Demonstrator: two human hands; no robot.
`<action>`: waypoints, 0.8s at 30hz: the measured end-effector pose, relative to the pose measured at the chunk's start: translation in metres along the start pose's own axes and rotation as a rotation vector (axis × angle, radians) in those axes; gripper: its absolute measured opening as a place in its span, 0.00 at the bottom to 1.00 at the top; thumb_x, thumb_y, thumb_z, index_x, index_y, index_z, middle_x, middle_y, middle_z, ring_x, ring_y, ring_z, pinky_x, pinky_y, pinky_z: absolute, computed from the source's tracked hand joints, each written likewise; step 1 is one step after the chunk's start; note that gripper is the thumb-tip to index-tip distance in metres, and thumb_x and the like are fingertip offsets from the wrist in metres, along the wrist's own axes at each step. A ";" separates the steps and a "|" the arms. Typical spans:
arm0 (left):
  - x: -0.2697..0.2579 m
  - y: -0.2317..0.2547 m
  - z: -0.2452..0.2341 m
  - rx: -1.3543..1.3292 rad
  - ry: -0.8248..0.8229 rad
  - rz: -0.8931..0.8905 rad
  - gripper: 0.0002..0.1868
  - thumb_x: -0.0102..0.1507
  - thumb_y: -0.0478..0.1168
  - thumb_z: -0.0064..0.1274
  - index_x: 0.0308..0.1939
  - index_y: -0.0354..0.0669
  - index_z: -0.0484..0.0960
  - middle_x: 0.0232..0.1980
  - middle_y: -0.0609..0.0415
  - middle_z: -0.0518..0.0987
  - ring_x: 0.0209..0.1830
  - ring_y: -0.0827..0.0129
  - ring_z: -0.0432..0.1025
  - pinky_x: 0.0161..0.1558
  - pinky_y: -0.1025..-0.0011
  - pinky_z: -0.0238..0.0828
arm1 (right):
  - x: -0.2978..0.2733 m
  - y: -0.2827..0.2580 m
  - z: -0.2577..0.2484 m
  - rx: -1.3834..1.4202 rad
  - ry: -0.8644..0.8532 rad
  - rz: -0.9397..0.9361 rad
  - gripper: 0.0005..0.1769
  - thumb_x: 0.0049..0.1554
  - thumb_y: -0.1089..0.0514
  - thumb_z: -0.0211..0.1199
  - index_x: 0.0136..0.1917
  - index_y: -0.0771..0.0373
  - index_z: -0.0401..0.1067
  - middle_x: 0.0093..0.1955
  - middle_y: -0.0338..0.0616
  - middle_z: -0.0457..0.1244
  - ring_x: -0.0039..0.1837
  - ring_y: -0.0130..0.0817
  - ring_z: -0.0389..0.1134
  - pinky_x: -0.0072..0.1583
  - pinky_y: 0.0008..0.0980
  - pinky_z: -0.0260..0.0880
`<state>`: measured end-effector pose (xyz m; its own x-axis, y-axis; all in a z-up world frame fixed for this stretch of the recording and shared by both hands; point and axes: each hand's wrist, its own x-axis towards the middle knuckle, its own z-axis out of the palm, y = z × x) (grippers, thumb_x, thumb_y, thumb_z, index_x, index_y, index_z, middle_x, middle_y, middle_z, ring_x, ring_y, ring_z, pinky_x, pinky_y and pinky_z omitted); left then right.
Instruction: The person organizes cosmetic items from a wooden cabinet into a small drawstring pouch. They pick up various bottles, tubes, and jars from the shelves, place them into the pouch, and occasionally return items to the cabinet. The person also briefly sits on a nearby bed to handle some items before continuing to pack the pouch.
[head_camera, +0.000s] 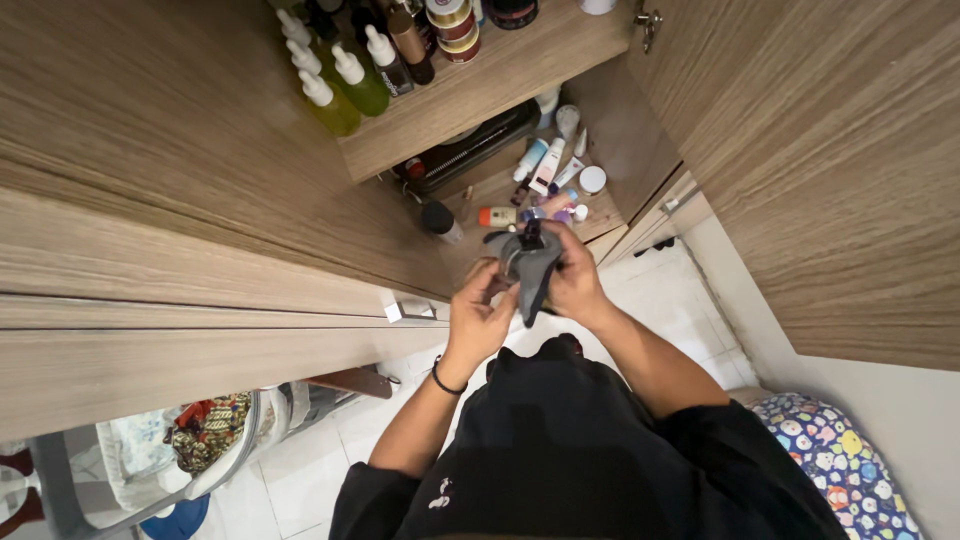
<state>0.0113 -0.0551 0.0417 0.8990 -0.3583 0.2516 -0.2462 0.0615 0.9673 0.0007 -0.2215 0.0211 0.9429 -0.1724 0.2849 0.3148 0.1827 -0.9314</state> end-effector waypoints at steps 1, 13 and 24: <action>0.000 0.003 0.001 0.041 0.002 -0.012 0.15 0.63 0.26 0.57 0.55 0.32 0.79 0.47 0.57 0.76 0.44 0.79 0.74 0.46 0.79 0.74 | 0.002 0.000 0.002 0.047 0.038 0.001 0.23 0.64 0.70 0.58 0.72 0.68 0.63 0.63 0.46 0.66 0.62 0.32 0.68 0.66 0.32 0.69; 0.010 0.020 -0.031 0.237 -0.069 0.033 0.16 0.58 0.29 0.65 0.50 0.32 0.84 0.36 0.53 0.81 0.33 0.77 0.77 0.37 0.77 0.74 | 0.019 -0.013 -0.003 0.098 -0.176 0.139 0.29 0.56 0.76 0.59 0.69 0.66 0.63 0.59 0.42 0.66 0.61 0.28 0.67 0.64 0.29 0.67; 0.020 0.021 -0.019 -0.190 0.073 -0.204 0.12 0.61 0.33 0.64 0.48 0.34 0.85 0.36 0.57 0.85 0.33 0.79 0.80 0.39 0.76 0.81 | 0.020 -0.001 0.001 0.389 -0.056 0.395 0.40 0.51 0.78 0.48 0.75 0.59 0.53 0.61 0.45 0.67 0.56 0.32 0.72 0.57 0.31 0.74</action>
<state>0.0307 -0.0433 0.0676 0.9484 -0.3137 0.0464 0.0084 0.1712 0.9852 0.0196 -0.2239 0.0283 0.9984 0.0314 -0.0475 -0.0569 0.5688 -0.8205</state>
